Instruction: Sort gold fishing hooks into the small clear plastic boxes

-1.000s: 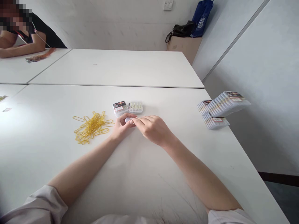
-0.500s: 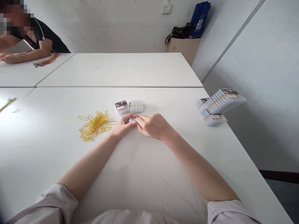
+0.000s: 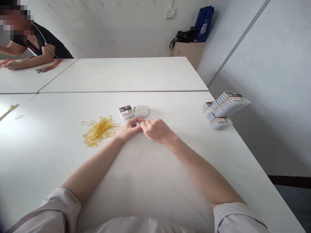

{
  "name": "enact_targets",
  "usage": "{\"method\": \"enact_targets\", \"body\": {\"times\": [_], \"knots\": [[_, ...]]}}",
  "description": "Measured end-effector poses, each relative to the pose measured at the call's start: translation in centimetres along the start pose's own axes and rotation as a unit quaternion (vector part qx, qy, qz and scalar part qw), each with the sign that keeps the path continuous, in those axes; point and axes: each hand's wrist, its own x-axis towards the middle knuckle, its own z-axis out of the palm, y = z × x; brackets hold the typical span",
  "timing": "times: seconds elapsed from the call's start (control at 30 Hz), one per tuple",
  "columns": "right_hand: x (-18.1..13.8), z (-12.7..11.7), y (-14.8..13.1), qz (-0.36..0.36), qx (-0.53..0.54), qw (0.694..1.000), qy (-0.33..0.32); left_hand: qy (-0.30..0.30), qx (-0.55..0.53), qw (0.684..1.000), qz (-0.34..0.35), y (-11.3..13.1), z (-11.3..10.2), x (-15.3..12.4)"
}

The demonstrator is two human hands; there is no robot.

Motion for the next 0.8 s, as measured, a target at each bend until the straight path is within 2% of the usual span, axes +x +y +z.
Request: {"method": "enact_targets", "body": {"times": [0.13, 0.2, 0.23, 0.3, 0.33, 0.4, 0.43, 0.47, 0.5, 0.53, 0.63, 0.8], "knots": [[0.0, 0.6, 0.0, 0.054, 0.073, 0.995, 0.050, -0.004, -0.042, 0.999, -0.002, -0.1, -0.1, 0.0], [0.0, 1.2, -0.2, 0.110, 0.167, 0.973, 0.111, -0.006, -0.089, 0.996, 0.003, -0.1, 0.0, 0.0], [0.0, 1.7, -0.3, 0.150, 0.228, 0.951, 0.145, -0.001, -0.114, 0.993, 0.007, -0.1, 0.0, 0.0], [0.1, 2.8, -0.7, 0.254, 0.361, 0.877, 0.191, 0.026, -0.151, 0.988, 0.013, -0.1, 0.1, 0.0], [0.2, 3.4, -0.9, 0.313, 0.430, 0.823, 0.198, 0.042, -0.159, 0.986, 0.014, -0.2, 0.1, 0.1], [0.4, 4.6, -1.3, 0.404, 0.572, 0.694, 0.169, 0.066, -0.160, 0.985, 0.010, -0.3, 0.1, 0.1], [0.4, 5.0, -1.5, 0.420, 0.628, 0.638, 0.152, 0.071, -0.155, 0.985, 0.009, -0.4, 0.1, 0.1], [0.5, 5.3, -1.7, 0.428, 0.663, 0.597, 0.144, 0.074, -0.147, 0.986, 0.010, -0.6, 0.1, 0.1], [0.6, 5.5, -1.8, 0.429, 0.686, 0.571, 0.141, 0.075, -0.137, 0.988, 0.013, -0.7, 0.1, 0.1], [0.6, 5.6, -1.9, 0.430, 0.699, 0.554, 0.141, 0.077, -0.125, 0.989, 0.018, -0.8, 0.1, 0.1], [0.7, 5.4, -2.0, 0.436, 0.713, 0.528, 0.151, 0.092, -0.079, 0.992, 0.032, -0.9, 0.1, 0.1], [0.7, 5.3, -2.0, 0.448, 0.718, 0.510, 0.155, 0.124, 0.006, 0.992, 0.035, -0.5, 0.4, 0.2]]}}
